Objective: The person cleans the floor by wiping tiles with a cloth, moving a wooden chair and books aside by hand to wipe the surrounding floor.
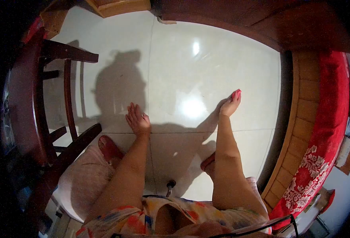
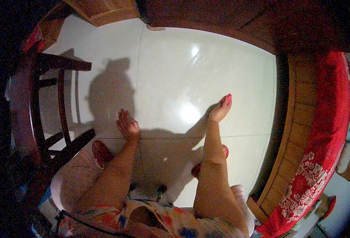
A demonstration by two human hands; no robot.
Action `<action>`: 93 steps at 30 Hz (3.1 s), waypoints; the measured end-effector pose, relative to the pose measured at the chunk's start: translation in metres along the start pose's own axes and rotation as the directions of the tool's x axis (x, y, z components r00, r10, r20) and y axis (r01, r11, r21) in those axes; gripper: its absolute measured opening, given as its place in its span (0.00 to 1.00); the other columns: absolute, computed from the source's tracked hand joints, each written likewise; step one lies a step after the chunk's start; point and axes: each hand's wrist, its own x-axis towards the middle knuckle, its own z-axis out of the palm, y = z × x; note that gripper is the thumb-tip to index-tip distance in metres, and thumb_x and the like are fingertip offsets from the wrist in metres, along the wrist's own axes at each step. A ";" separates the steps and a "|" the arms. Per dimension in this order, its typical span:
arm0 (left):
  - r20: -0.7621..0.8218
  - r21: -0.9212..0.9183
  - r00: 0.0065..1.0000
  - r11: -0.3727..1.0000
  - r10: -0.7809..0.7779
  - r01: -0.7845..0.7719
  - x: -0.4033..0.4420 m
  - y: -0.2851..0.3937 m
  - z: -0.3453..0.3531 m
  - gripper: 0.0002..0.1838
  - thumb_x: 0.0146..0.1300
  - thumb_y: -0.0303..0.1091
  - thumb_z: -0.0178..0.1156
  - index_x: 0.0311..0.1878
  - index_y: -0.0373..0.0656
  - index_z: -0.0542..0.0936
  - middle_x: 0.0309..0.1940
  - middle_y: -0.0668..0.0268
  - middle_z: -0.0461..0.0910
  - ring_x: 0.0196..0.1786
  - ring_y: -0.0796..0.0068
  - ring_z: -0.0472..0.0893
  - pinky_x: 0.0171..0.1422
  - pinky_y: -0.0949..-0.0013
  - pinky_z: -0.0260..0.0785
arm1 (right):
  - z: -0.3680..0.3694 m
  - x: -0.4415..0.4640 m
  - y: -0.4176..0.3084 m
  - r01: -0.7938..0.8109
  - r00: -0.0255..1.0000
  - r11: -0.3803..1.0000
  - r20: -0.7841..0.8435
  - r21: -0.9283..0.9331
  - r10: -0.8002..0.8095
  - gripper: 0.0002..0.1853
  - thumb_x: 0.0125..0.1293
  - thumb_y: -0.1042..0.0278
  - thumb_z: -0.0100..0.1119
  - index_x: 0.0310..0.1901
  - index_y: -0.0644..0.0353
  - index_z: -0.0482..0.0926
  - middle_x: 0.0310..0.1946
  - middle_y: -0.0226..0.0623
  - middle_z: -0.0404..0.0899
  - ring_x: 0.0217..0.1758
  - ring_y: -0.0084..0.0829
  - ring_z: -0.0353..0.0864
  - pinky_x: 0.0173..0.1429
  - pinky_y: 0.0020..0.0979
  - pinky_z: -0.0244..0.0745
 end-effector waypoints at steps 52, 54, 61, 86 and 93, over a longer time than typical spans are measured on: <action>0.085 0.090 0.996 0.996 -0.012 0.004 0.001 -0.002 0.002 0.31 0.67 0.42 0.50 0.72 0.43 0.61 0.78 0.62 0.50 0.80 0.60 0.47 0.80 0.47 0.38 | -0.046 -0.025 0.019 -0.210 0.974 0.822 0.037 0.528 0.225 0.20 0.75 0.64 0.49 0.62 0.67 0.71 0.60 0.45 0.72 0.66 0.34 0.69 0.70 0.31 0.63; 0.113 0.074 0.993 0.997 -0.041 0.033 0.003 0.000 -0.001 0.31 0.67 0.41 0.51 0.72 0.43 0.61 0.78 0.62 0.50 0.80 0.60 0.47 0.80 0.47 0.37 | -0.036 -0.035 0.003 -0.178 0.984 0.880 0.081 0.440 0.158 0.23 0.76 0.59 0.47 0.64 0.68 0.70 0.61 0.46 0.71 0.67 0.36 0.68 0.71 0.33 0.61; 0.037 0.001 0.999 1.000 0.010 -0.010 0.002 0.003 -0.002 0.31 0.63 0.36 0.56 0.69 0.42 0.64 0.75 0.57 0.56 0.78 0.53 0.53 0.76 0.39 0.45 | 0.016 -0.067 -0.075 0.003 0.944 0.997 0.329 0.072 -0.027 0.24 0.77 0.56 0.42 0.66 0.60 0.69 0.65 0.48 0.69 0.70 0.47 0.64 0.74 0.39 0.57; 0.018 -0.785 0.988 0.610 -0.152 0.109 0.016 -0.046 0.016 0.23 0.73 0.39 0.43 0.63 0.34 0.69 0.64 0.49 0.69 0.68 0.50 0.67 0.74 0.55 0.55 | 0.105 -0.254 -0.224 0.295 0.687 0.917 0.607 0.270 -0.399 0.24 0.68 0.67 0.47 0.65 0.57 0.69 0.67 0.47 0.68 0.69 0.50 0.66 0.73 0.47 0.60; -0.074 -0.763 0.969 0.639 -0.237 0.099 0.009 -0.092 -0.012 0.17 0.73 0.34 0.46 0.60 0.37 0.70 0.56 0.56 0.73 0.60 0.61 0.72 0.70 0.60 0.60 | 0.094 -0.315 -0.255 0.227 0.380 0.872 0.785 0.434 -0.489 0.26 0.68 0.59 0.49 0.65 0.62 0.68 0.59 0.48 0.76 0.64 0.44 0.73 0.70 0.41 0.64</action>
